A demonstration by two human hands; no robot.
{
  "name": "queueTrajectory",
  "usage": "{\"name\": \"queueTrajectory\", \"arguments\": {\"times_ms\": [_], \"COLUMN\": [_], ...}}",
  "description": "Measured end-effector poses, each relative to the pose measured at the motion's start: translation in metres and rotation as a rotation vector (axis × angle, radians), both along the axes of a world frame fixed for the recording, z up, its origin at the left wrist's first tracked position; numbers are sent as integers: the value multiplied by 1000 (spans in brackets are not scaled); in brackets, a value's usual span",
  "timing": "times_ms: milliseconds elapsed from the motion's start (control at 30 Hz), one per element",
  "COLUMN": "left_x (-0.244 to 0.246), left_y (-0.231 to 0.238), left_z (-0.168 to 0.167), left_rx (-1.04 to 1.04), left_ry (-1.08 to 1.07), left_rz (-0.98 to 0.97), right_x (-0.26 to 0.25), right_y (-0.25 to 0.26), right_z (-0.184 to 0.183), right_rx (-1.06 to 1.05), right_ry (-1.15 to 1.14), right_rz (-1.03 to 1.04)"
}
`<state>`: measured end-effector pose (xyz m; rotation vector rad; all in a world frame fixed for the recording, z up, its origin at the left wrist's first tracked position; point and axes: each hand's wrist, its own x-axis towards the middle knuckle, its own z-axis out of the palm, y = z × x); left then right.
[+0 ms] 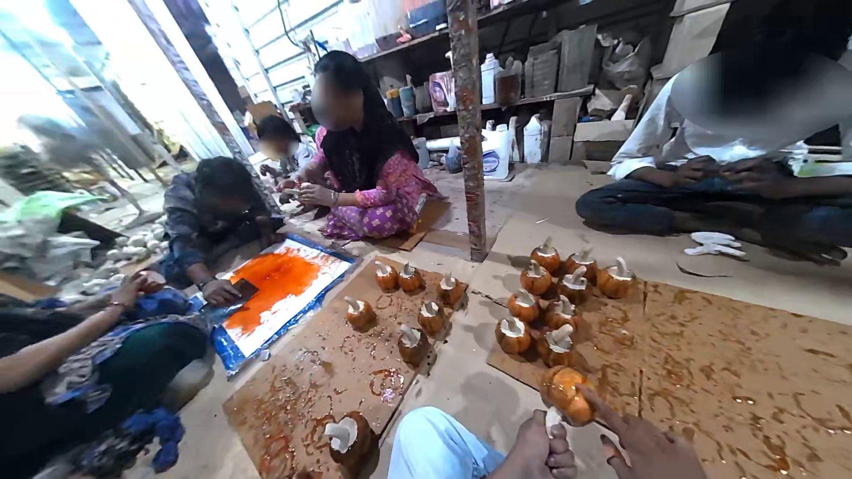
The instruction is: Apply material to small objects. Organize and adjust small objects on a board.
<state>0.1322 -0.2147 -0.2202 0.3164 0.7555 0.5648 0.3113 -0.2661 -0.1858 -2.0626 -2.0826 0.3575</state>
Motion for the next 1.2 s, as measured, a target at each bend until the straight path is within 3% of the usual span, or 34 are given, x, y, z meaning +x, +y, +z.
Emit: {"name": "queueTrajectory", "arguments": {"times_ms": [167, 267, 367, 633, 800, 933, 1200], "left_x": [-2, -5, -7, -15, -18, -18, -21], "left_y": [-1, -2, -4, 2, 3, 5, 6], "left_z": [-2, -2, -1, -1, 1, 1, -4], "left_rx": [-46, -86, -119, -215, -208, -245, -332], "left_ry": [-6, 9, -88, -309, -277, -272, -374], "left_rz": [24, 65, 93, -9, -124, -106, 39], "right_x": [8, -9, -12, -1, -2, 3, -22], "right_y": [5, -2, -4, -4, 1, 8, -3], "right_z": [-21, 1, -12, -17, 13, 0, -2], "right_rx": [-183, -173, 9, 262, -192, -296, -228], "right_ry": [309, 136, -69, -208, 111, 435, 49], "right_rz": [-20, 4, 67, 137, -38, -72, 33]}}
